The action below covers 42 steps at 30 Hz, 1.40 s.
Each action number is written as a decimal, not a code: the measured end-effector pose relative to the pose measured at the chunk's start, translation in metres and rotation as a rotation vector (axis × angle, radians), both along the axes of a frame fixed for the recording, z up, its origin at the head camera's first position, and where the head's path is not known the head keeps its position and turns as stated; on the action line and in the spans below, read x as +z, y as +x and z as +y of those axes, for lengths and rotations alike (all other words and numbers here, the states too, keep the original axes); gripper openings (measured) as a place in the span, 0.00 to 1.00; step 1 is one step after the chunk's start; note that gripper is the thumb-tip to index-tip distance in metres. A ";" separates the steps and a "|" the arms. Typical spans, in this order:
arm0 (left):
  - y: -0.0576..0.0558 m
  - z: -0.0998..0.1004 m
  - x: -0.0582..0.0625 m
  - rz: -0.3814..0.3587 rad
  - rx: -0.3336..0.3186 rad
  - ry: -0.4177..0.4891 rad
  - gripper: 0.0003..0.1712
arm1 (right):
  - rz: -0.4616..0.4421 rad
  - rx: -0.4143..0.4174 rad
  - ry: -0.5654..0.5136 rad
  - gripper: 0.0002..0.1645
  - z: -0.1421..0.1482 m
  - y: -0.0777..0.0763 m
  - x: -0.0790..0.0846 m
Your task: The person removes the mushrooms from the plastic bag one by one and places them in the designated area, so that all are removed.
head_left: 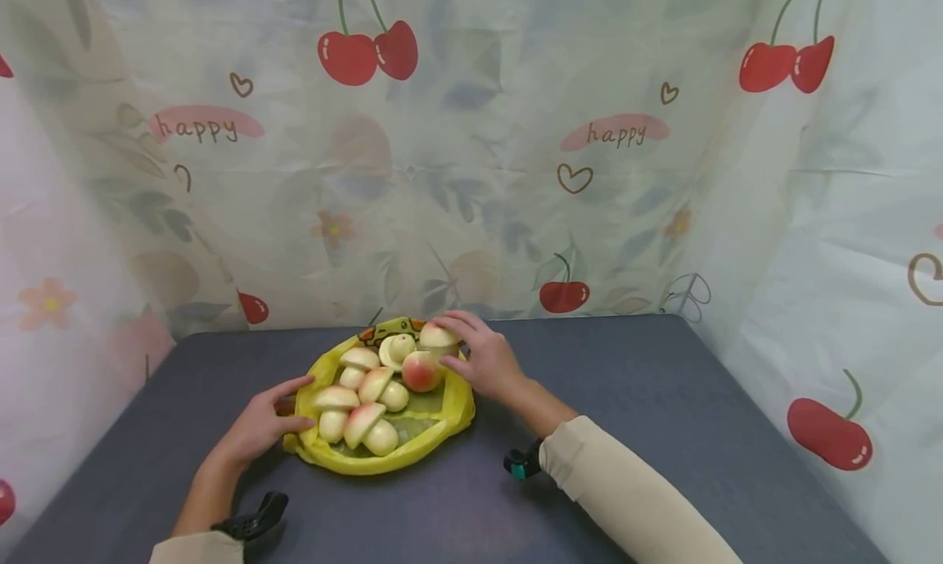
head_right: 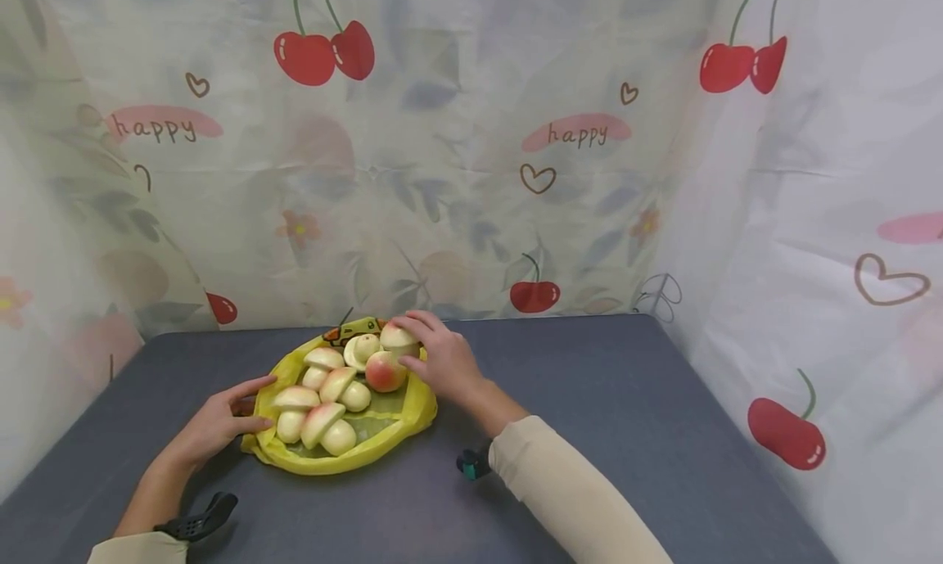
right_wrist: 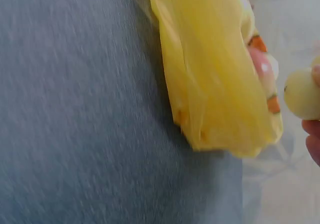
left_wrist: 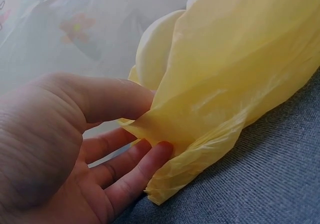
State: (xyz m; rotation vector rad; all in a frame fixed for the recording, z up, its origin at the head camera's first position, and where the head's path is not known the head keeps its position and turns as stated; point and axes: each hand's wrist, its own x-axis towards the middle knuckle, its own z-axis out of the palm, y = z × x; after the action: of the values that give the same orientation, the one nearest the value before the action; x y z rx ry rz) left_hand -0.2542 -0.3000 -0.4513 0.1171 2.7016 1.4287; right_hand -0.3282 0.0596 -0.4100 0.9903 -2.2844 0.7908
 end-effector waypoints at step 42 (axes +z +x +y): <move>0.000 0.000 0.001 -0.016 0.016 0.012 0.46 | -0.451 -0.496 0.265 0.30 0.040 -0.055 -0.020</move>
State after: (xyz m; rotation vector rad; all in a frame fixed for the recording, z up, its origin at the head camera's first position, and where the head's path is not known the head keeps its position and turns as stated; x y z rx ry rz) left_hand -0.2538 -0.3004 -0.4503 0.0848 2.6879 1.4437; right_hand -0.3837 0.0993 -0.4303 0.3195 -2.9107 0.5411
